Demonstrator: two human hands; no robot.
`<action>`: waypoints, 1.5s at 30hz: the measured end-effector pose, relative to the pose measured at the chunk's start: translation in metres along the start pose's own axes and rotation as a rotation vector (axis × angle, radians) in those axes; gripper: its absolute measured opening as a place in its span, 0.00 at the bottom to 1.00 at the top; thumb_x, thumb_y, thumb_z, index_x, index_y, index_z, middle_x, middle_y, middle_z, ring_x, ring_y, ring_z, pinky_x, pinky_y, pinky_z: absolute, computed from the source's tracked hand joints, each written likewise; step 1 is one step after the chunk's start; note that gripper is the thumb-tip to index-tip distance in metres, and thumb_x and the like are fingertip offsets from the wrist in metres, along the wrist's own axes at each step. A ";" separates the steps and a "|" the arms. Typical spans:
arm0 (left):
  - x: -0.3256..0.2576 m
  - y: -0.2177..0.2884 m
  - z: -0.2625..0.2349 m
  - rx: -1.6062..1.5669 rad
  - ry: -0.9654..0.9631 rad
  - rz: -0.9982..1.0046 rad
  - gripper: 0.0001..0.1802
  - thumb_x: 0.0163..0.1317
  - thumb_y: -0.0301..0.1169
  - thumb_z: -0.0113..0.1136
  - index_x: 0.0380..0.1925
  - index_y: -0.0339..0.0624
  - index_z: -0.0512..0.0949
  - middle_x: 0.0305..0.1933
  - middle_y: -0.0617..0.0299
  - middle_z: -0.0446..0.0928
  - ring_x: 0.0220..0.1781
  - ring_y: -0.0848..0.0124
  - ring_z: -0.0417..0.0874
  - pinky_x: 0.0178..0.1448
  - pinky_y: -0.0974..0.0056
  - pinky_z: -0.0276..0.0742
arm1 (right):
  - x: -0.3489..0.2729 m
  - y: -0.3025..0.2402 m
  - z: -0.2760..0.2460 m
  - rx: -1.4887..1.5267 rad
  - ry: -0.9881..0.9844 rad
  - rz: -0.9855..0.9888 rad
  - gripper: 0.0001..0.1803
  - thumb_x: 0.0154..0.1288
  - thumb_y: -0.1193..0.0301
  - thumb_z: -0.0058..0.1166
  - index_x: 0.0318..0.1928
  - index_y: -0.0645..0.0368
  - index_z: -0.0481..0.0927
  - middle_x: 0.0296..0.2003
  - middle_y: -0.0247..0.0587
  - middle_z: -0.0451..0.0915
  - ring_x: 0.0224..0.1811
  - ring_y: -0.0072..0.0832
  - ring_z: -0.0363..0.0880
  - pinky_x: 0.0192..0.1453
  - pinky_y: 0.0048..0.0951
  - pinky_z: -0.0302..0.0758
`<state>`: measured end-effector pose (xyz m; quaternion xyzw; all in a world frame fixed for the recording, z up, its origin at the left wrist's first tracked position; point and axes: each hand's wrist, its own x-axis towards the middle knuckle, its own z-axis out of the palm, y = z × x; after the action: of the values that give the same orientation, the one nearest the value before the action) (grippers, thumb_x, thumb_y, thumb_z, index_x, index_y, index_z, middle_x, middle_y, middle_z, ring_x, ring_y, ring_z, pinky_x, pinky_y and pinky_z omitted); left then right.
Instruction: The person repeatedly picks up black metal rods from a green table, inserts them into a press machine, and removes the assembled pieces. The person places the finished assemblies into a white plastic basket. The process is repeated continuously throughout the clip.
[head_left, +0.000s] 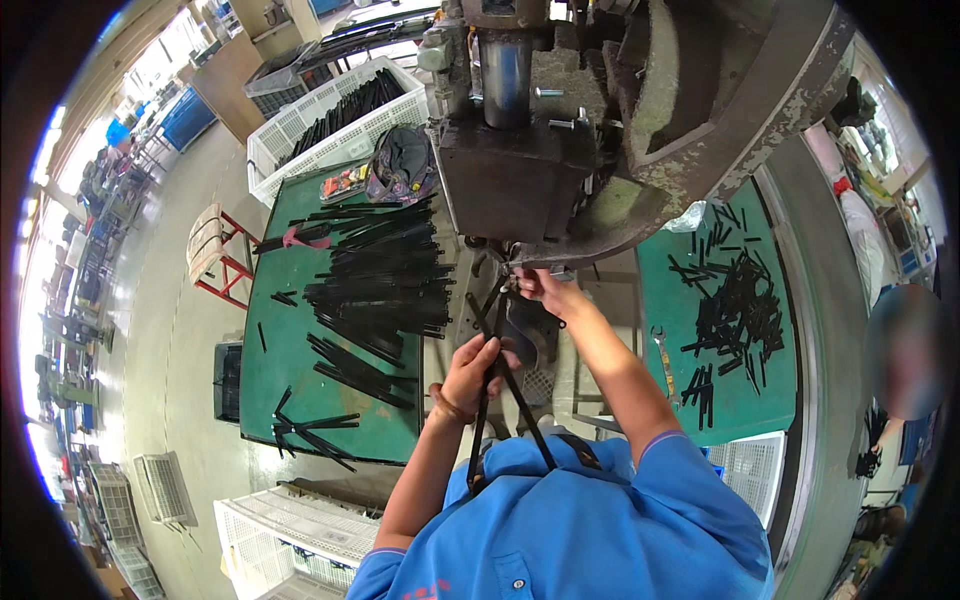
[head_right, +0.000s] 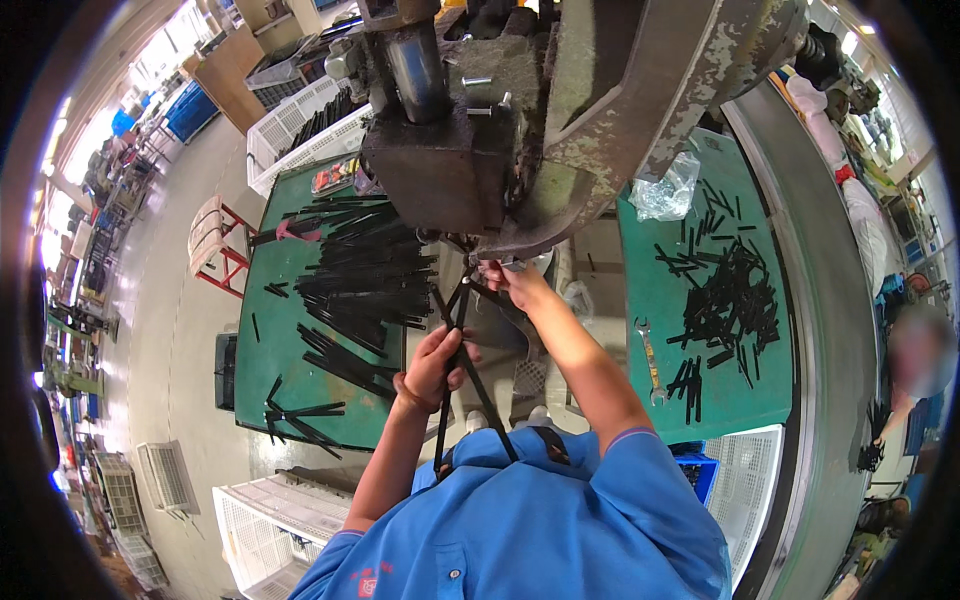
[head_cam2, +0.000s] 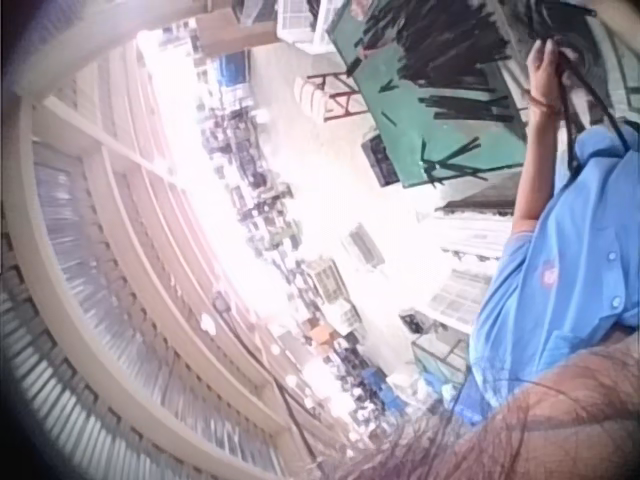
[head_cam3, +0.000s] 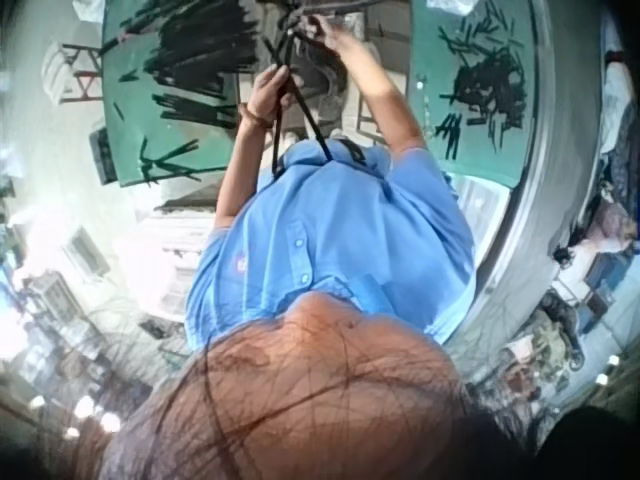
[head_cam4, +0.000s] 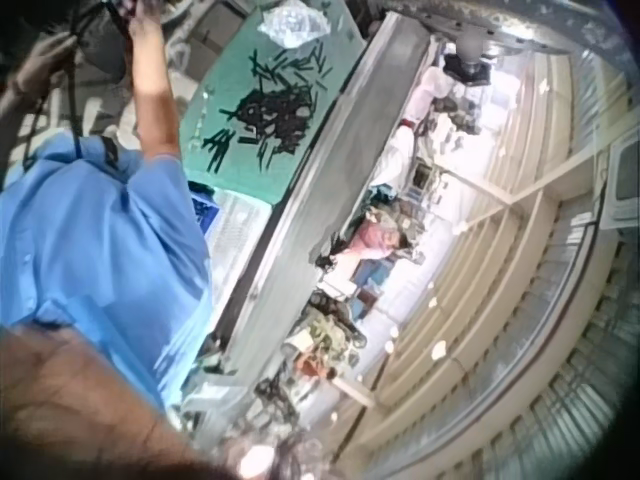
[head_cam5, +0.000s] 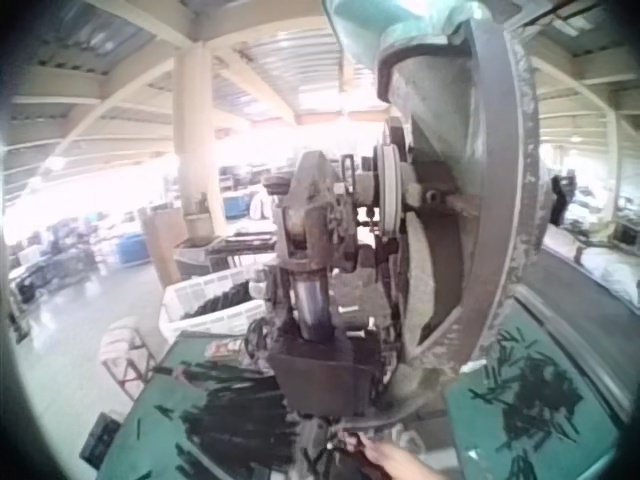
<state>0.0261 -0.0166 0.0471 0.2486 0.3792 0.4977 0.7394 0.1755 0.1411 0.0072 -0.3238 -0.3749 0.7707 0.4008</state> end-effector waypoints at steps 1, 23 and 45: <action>0.006 0.000 0.002 0.022 -0.015 0.021 0.14 0.69 0.36 0.45 0.42 0.36 0.71 0.29 0.61 0.78 0.13 0.82 0.66 0.15 0.77 0.60 | -0.007 -0.009 -0.006 -0.004 0.054 0.026 0.12 0.68 0.59 0.44 0.32 0.53 0.70 0.19 0.25 0.66 0.19 0.14 0.61 0.24 0.21 0.62; 0.061 -0.018 0.003 0.103 -0.099 -0.085 0.14 0.68 0.38 0.48 0.43 0.38 0.72 0.32 0.57 0.79 0.16 0.80 0.68 0.18 0.74 0.65 | -0.183 0.049 0.044 -0.322 0.265 0.040 0.10 0.70 0.67 0.41 0.37 0.58 0.74 0.16 0.28 0.69 0.14 0.13 0.63 0.15 0.16 0.58; 0.049 -0.016 0.006 0.091 -0.054 -0.108 0.15 0.67 0.37 0.48 0.44 0.35 0.70 0.35 0.50 0.79 0.13 0.77 0.68 0.15 0.71 0.67 | -0.185 0.045 0.065 -0.158 0.270 0.035 0.12 0.71 0.66 0.42 0.43 0.60 0.75 0.14 0.28 0.65 0.11 0.15 0.57 0.14 0.18 0.54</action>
<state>0.0500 0.0225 0.0232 0.2747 0.3942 0.4322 0.7631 0.1932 -0.0566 0.0392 -0.4613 -0.3714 0.6951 0.4074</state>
